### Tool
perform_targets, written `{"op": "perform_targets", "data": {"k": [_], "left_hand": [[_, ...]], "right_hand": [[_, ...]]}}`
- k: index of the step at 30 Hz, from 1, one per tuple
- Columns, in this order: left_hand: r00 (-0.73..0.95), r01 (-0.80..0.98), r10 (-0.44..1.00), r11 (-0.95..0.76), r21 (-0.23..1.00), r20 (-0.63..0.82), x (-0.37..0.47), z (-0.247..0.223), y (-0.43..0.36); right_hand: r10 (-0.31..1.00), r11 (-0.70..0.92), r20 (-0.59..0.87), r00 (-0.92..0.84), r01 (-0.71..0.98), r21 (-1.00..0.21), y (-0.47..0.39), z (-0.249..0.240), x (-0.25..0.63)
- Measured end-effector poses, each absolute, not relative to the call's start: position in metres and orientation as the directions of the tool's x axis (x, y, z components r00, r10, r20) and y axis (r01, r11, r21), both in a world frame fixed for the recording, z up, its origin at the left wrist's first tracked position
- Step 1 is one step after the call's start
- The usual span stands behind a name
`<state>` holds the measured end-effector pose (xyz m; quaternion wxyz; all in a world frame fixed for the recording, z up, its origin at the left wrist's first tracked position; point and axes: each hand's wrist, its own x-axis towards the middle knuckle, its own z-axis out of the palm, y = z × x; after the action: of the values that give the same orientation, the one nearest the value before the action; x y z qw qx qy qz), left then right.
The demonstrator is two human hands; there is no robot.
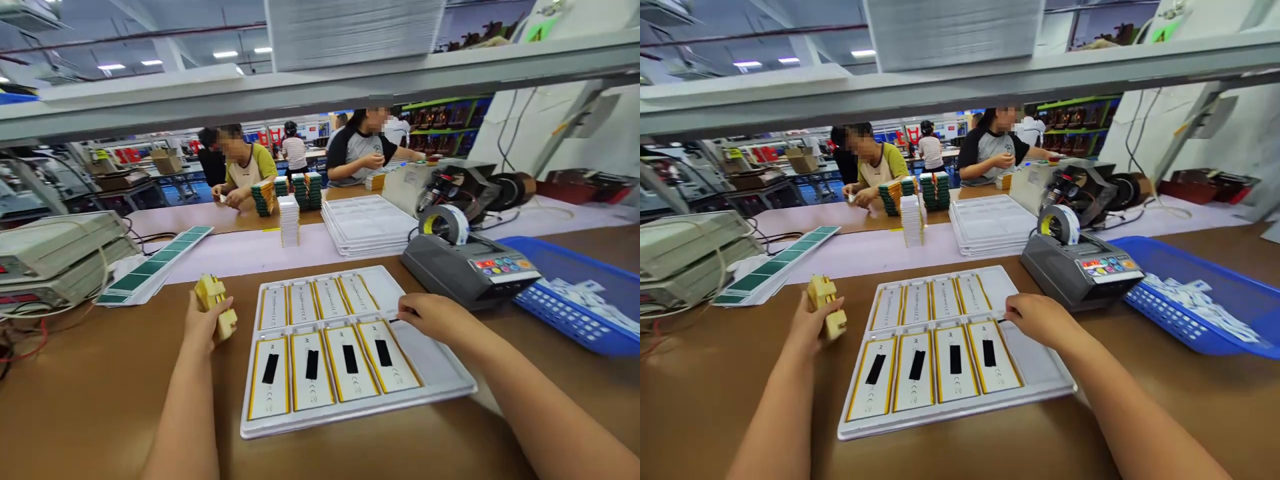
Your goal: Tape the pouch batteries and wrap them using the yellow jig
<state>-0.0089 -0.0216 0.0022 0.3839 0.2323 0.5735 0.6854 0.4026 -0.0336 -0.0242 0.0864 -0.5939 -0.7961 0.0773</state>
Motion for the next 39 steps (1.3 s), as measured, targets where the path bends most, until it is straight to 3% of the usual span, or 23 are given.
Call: {"op": "perform_targets", "data": {"k": [2, 4, 7, 11, 14, 16, 19, 22, 24, 26, 29, 31, 33, 35, 39], "left_hand": [[-0.702, 0.185, 0.71, 0.117, 0.976, 0.048, -0.007, 0.003, -0.019], [-0.705, 0.453, 0.701, 0.321, 0.831, 0.114, -0.005, 0.004, -0.017], [-0.695, 0.539, 0.717, 0.468, 0.701, 0.056, 0.0, 0.004, -0.014], [-0.717, 0.497, 0.697, 0.498, 0.71, 0.013, 0.003, 0.006, -0.013], [-0.707, 0.551, 0.706, 0.513, 0.658, 0.041, 0.004, 0.006, -0.014], [-0.697, 0.59, 0.714, 0.521, 0.618, 0.063, 0.004, 0.005, -0.014], [-0.691, 0.618, 0.715, 0.507, 0.601, 0.107, 0.005, 0.004, -0.017], [-0.691, 0.607, 0.697, 0.414, 0.679, 0.193, 0.003, 0.01, -0.023], [-0.699, 0.542, 0.662, 0.241, 0.805, 0.272, 0.003, 0.016, -0.029], [-0.713, 0.358, 0.644, -0.005, 0.934, 0.277, 0.005, 0.02, -0.035], [-0.573, -0.17, 0.816, -0.207, 0.964, 0.075, 0.016, 0.018, -0.04], [-0.271, -0.505, 0.961, -0.1, 0.857, -0.047, 0.027, 0.012, -0.041], [-0.038, -0.688, 0.996, 0.033, 0.725, -0.081, 0.041, 0.003, -0.041], [0.085, -0.759, 0.992, 0.123, 0.639, -0.09, 0.054, -0.005, -0.042], [0.313, -0.738, 0.944, 0.313, 0.597, -0.108, 0.075, -0.015, -0.044]], "right_hand": [[0.958, 0.285, 0.016, -0.287, 0.938, -0.197, -0.037, -0.019, 0.402], [0.958, 0.278, -0.02, -0.285, 0.946, -0.168, -0.041, -0.016, 0.4], [0.959, 0.269, -0.062, -0.276, 0.958, -0.102, -0.048, -0.014, 0.393], [0.957, 0.277, -0.084, -0.278, 0.961, -0.026, -0.055, -0.017, 0.383], [0.963, 0.248, -0.098, -0.251, 0.968, -0.044, -0.052, -0.021, 0.384], [0.967, 0.207, -0.121, -0.223, 0.969, -0.134, -0.046, -0.024, 0.388], [0.928, 0.141, -0.253, -0.274, 0.886, -0.442, -0.039, -0.027, 0.39], [0.868, 0.048, -0.328, -0.373, 0.721, -0.692, -0.039, -0.026, 0.38], [0.874, -0.004, -0.329, -0.357, 0.672, -0.741, -0.043, -0.027, 0.371], [0.868, -0.063, -0.364, -0.338, 0.653, -0.755, -0.047, -0.031, 0.365], [0.82, -0.115, -0.421, -0.389, 0.608, -0.786, -0.047, -0.037, 0.367], [0.812, -0.109, -0.412, -0.414, 0.585, -0.804, -0.044, -0.035, 0.372], [0.838, -0.077, -0.346, -0.422, 0.536, -0.841, -0.04, -0.022, 0.376], [0.858, -0.013, -0.233, -0.457, 0.434, -0.901, -0.034, -0.001, 0.371], [0.861, 0.075, -0.093, -0.501, 0.306, -0.949, -0.017, 0.037, 0.324]]}}
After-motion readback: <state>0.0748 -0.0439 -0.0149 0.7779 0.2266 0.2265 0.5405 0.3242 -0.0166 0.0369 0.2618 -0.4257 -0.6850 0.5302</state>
